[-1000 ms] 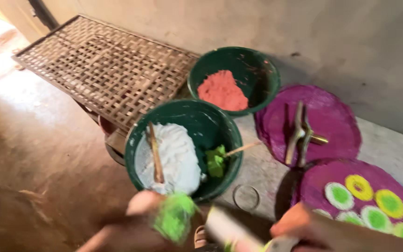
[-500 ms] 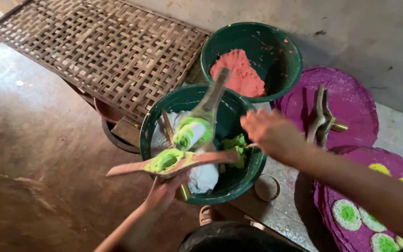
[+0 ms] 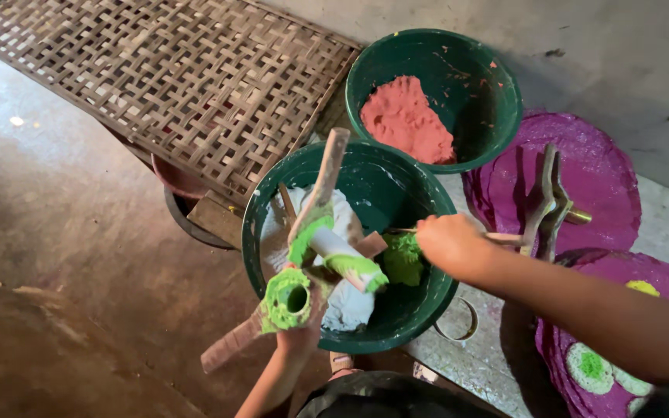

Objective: The person uses a wooden press and sticks to scoop colored food paste from bowls and shape it into ring-like patterns on purple discs.

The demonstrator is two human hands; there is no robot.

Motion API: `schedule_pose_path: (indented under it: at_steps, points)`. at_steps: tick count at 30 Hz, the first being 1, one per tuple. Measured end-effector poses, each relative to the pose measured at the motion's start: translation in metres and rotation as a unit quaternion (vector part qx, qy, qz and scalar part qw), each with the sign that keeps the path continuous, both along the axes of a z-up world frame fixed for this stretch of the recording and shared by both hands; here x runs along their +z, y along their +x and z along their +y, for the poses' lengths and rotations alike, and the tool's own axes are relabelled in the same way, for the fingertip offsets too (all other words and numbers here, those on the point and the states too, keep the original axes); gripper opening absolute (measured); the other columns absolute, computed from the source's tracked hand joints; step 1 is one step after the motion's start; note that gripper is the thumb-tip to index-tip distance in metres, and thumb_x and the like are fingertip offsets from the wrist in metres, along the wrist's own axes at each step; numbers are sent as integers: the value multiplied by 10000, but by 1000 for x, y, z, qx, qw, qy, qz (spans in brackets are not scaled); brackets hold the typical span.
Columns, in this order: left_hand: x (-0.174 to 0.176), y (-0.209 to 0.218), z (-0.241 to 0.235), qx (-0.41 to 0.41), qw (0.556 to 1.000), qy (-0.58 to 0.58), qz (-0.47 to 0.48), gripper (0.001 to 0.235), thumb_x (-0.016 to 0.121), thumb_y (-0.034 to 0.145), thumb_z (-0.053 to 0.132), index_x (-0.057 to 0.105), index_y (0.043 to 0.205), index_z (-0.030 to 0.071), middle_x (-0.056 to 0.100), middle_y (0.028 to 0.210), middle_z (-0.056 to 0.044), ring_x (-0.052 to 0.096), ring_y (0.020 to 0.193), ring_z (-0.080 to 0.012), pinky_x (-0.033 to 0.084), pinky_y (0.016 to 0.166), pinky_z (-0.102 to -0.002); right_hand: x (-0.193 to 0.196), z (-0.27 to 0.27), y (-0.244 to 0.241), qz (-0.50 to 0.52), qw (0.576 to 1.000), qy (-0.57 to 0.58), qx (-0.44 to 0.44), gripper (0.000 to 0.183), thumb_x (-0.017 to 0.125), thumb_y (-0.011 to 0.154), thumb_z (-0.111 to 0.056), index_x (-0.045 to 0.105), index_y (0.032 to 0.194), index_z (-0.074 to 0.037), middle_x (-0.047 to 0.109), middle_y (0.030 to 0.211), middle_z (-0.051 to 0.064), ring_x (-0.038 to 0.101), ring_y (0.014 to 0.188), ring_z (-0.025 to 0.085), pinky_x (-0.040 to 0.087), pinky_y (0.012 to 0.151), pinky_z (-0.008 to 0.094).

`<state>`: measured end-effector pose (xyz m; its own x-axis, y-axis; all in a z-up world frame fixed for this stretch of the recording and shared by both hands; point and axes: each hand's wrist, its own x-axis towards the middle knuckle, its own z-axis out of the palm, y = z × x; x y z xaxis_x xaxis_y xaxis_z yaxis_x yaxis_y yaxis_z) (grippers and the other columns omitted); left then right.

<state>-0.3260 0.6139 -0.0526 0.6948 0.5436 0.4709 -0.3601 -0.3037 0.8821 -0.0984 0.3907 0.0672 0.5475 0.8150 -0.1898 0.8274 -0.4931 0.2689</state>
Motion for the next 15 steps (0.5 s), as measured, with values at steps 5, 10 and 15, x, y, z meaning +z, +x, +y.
schedule_pose_path:
  at_steps: [5,10,15]
  points:
    - [6,4,-3,41,993,107,19,479,701,857,3,533,1305,28,642,1075,-38,625,1005,-167,513,926,-314,-50,18,-12,16,998,-53,-12,109,649,824,-123,737,822,-58,707,842,134,751,739,267,595,578,377]
    - [24,-1,-7,-27,996,-76,41,470,684,860,12,541,1307,-18,649,1075,-69,621,954,-159,513,859,-286,-65,-6,-42,27,997,-65,-6,73,666,788,-74,735,810,-63,682,878,132,754,751,258,595,574,358]
    - [28,-1,-6,45,996,82,9,454,704,851,11,550,1279,-4,641,1069,-60,617,1004,-144,503,938,-293,-51,-16,-59,53,993,-109,10,97,636,836,-76,725,864,-49,682,897,127,752,774,260,595,583,368]
